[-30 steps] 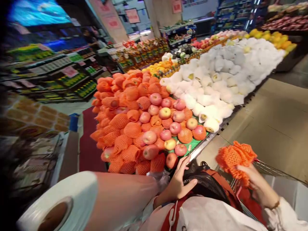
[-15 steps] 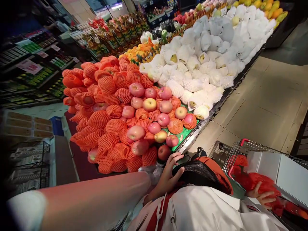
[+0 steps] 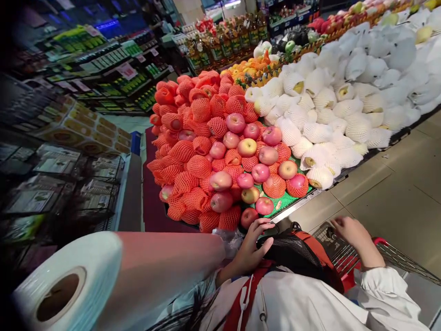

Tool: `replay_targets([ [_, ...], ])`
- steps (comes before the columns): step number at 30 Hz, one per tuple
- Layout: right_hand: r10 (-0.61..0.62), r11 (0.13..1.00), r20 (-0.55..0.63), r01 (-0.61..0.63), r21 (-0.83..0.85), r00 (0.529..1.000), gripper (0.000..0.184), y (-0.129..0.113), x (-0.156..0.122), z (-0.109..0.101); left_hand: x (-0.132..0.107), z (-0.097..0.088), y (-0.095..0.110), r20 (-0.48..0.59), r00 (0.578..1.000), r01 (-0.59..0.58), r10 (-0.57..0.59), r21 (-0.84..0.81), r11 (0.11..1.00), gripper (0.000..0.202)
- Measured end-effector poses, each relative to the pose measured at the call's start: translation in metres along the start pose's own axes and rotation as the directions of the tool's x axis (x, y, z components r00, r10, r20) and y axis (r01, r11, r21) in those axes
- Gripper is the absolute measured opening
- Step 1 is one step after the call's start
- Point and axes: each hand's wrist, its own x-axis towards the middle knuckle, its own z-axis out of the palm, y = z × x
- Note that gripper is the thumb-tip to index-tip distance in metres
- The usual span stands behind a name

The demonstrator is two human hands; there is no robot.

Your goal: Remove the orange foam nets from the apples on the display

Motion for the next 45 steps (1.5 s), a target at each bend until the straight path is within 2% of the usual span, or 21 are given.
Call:
replay_targets([
  [2,-0.087,0.996,0.023,0.087,0.000,0.996,0.050,-0.030,0.039,0.009,0.008,0.005,-0.002,-0.008,1.000,0.005,-0.004,0.038,0.999,0.039],
  [5,-0.292,0.956,-0.066,0.288,-0.052,0.954,0.049,-0.082,0.096,0.021,0.022,0.009,-0.002,0.046,0.999,-0.001,-0.005,0.129,0.992,0.049],
  [8,-0.386,0.911,-0.025,0.377,-0.166,0.922,0.063,-0.105,0.145,0.033,0.037,0.013,-0.002,0.018,1.000,-0.014,0.011,0.195,0.981,0.054],
  [11,-0.435,0.861,0.121,0.452,-0.232,0.892,0.082,-0.097,0.178,0.043,0.059,0.020,-0.011,-0.160,0.987,0.030,0.011,0.251,0.968,0.057],
  [14,-0.471,0.844,0.181,0.501,-0.190,0.863,0.076,-0.080,0.196,0.045,0.090,0.032,-0.027,-0.393,0.917,0.180,-0.066,0.262,0.948,0.063],
  [18,-0.498,0.853,0.199,0.518,-0.063,0.844,0.066,-0.069,0.208,0.039,0.141,0.050,-0.039,-0.489,0.855,0.346,-0.171,0.292,0.892,0.083],
  [22,-0.527,0.845,0.137,0.534,-0.019,0.839,0.061,-0.071,0.212,0.032,0.180,0.062,-0.034,-0.568,0.771,0.529,-0.289,0.317,0.787,0.093],
  [25,-0.518,0.854,-0.007,0.517,0.064,0.856,0.061,-0.076,0.211,0.020,0.194,0.065,-0.028,-0.616,0.699,0.630,-0.362,0.291,0.720,0.091],
  [28,-0.454,0.871,-0.103,0.465,0.156,0.885,0.074,-0.077,0.211,0.002,0.195,0.057,-0.024,-0.653,0.659,0.655,-0.373,0.255,0.712,0.086],
  [30,-0.453,0.868,-0.064,0.456,0.196,0.889,0.081,-0.074,0.212,-0.010,0.189,0.047,-0.022,-0.644,0.668,0.627,-0.372,0.218,0.748,0.085],
  [31,-0.474,0.860,-0.014,0.466,0.207,0.880,0.081,-0.071,0.212,-0.013,0.184,0.042,-0.022,-0.628,0.685,0.598,-0.369,0.197,0.777,0.083],
  [32,-0.508,0.846,0.050,0.487,0.216,0.860,0.079,-0.068,0.211,-0.015,0.179,0.036,-0.021,-0.611,0.705,0.564,-0.360,0.176,0.807,0.079],
  [34,-0.591,0.802,0.185,0.547,0.238,0.785,0.071,-0.062,0.207,-0.013,0.167,0.025,-0.019,-0.592,0.737,0.500,-0.325,0.155,0.852,0.071],
  [36,-0.652,0.758,0.296,0.601,0.253,0.698,0.068,-0.059,0.199,-0.003,0.155,0.017,-0.018,-0.605,0.742,0.462,-0.290,0.148,0.874,0.069],
  [37,-0.667,0.743,0.335,0.622,0.246,0.665,0.069,-0.058,0.195,0.003,0.149,0.013,-0.017,-0.617,0.736,0.454,-0.279,0.144,0.879,0.070],
  [39,-0.674,0.729,0.388,0.652,0.209,0.629,0.069,-0.060,0.188,0.017,0.141,0.008,-0.017,-0.645,0.718,0.445,-0.263,0.134,0.885,0.071],
  [42,-0.678,0.704,0.443,0.693,0.158,0.587,0.070,-0.071,0.186,0.036,0.133,-0.001,-0.018,-0.703,0.665,0.452,-0.252,0.110,0.885,0.070],
  [45,-0.654,0.665,0.562,0.739,0.108,0.507,0.068,-0.086,0.189,0.058,0.129,-0.010,-0.020,-0.745,0.620,0.477,-0.246,0.109,0.872,0.070],
])
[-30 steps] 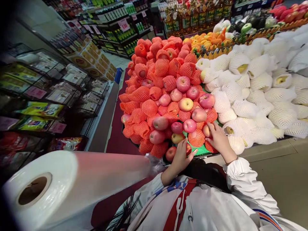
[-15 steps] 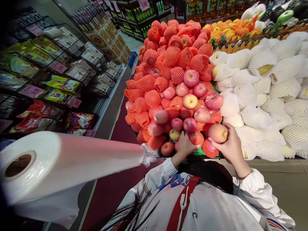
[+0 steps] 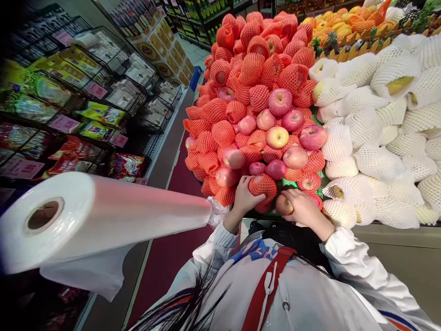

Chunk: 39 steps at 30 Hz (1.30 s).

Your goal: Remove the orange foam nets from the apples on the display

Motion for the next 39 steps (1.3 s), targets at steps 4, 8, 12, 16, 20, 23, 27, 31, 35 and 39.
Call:
replay_targets([
  [4,0.034,0.997,0.134,-0.025,-0.068,0.990,0.044,-0.004,0.026,0.023,0.003,-0.003,-0.003,-0.004,0.999,-0.037,0.037,0.020,0.999,0.069],
  [8,0.066,0.997,0.111,-0.062,-0.044,0.992,0.068,0.000,0.026,0.031,-0.002,-0.005,-0.010,-0.045,0.995,-0.085,0.084,-0.007,0.996,0.070],
  [12,0.029,0.995,-0.150,-0.014,0.102,0.988,0.058,-0.013,0.001,0.008,-0.008,-0.013,-0.027,-0.126,0.971,-0.208,0.205,-0.015,0.978,0.077],
  [16,-0.010,0.954,-0.495,0.156,0.255,0.869,0.013,-0.051,-0.012,-0.014,-0.014,-0.019,-0.040,-0.127,0.894,-0.423,0.429,0.068,0.903,0.097],
  [20,-0.131,0.960,-0.575,0.249,0.132,0.808,0.025,-0.078,0.003,-0.006,-0.017,-0.013,-0.038,-0.052,0.817,-0.563,0.574,0.141,0.814,0.097],
  [23,-0.144,0.985,-0.597,0.173,-0.008,0.789,0.031,-0.081,0.015,0.004,-0.016,-0.008,-0.033,-0.004,0.852,-0.520,0.523,0.109,0.847,0.094],
  [27,-0.216,0.970,-0.616,0.239,-0.046,0.758,0.022,-0.084,0.018,0.003,-0.012,-0.005,-0.030,0.092,0.873,-0.480,0.479,-0.011,0.877,0.093],
  [31,-0.185,0.974,-0.594,0.229,-0.001,0.783,0.019,-0.088,0.012,0.005,-0.009,0.001,-0.031,0.106,0.845,-0.528,0.525,0.001,0.849,0.093],
  [35,0.130,0.963,-0.503,0.011,0.269,0.855,0.025,-0.084,0.003,0.018,-0.012,0.007,-0.029,-0.072,0.853,-0.516,0.518,0.045,0.856,0.100],
  [39,0.405,0.876,-0.405,-0.221,0.429,0.819,0.037,-0.079,-0.006,0.025,-0.012,0.001,-0.022,-0.158,0.783,-0.595,0.601,0.091,0.799,0.094],
])
